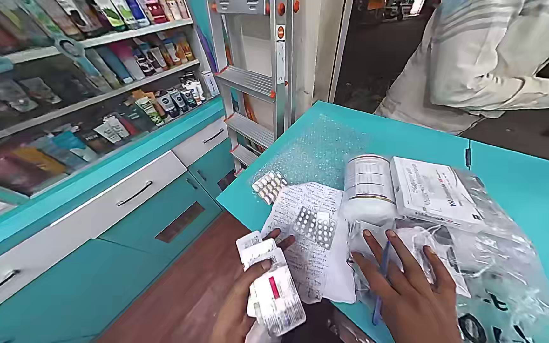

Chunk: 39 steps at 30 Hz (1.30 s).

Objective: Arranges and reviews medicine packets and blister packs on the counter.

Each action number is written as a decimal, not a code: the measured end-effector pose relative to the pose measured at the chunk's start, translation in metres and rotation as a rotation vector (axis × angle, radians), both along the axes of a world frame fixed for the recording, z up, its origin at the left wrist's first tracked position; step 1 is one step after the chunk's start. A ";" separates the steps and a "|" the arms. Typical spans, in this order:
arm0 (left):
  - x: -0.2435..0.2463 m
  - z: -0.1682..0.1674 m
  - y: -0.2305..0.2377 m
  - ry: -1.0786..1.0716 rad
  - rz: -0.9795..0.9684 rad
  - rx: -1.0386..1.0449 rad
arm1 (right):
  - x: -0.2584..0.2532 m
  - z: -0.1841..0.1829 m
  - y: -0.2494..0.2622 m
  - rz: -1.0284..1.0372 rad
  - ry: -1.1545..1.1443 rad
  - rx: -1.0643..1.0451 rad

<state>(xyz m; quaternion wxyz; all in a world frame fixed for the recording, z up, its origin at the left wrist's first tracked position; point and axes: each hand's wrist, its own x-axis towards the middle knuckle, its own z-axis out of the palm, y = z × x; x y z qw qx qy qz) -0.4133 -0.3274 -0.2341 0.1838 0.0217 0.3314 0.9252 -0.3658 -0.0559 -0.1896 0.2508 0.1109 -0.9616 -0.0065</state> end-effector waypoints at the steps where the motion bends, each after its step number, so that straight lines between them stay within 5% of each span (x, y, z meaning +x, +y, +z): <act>1: -0.007 -0.002 -0.003 -0.018 0.012 -0.025 | 0.000 0.001 0.001 -0.023 -0.007 0.005; 12: -0.080 -0.006 -0.036 -0.083 -0.359 -0.058 | -0.030 -0.002 0.035 -0.238 0.054 -0.097; 14: -0.093 -0.013 -0.043 -0.089 -0.479 -0.058 | -0.019 0.007 0.024 -0.245 0.111 -0.343; 19: -0.121 -0.019 -0.057 -0.084 -0.697 -0.122 | -0.014 0.011 -0.058 -0.111 0.582 -1.441; 22: -0.131 -0.022 -0.059 -0.102 -0.773 -0.124 | -0.019 0.003 -0.097 -0.135 0.632 -1.680; 25: -0.139 -0.025 -0.062 -0.129 -0.813 -0.132 | -0.024 -0.011 -0.118 -0.189 0.470 -1.490; 32: -0.139 -0.002 -0.062 -0.185 -0.807 -0.328 | -0.048 -0.038 -0.122 -0.356 -0.093 -0.425; 39: -0.130 0.006 -0.060 -0.174 -0.749 -0.334 | -0.054 -0.053 -0.090 -0.087 -0.001 -0.134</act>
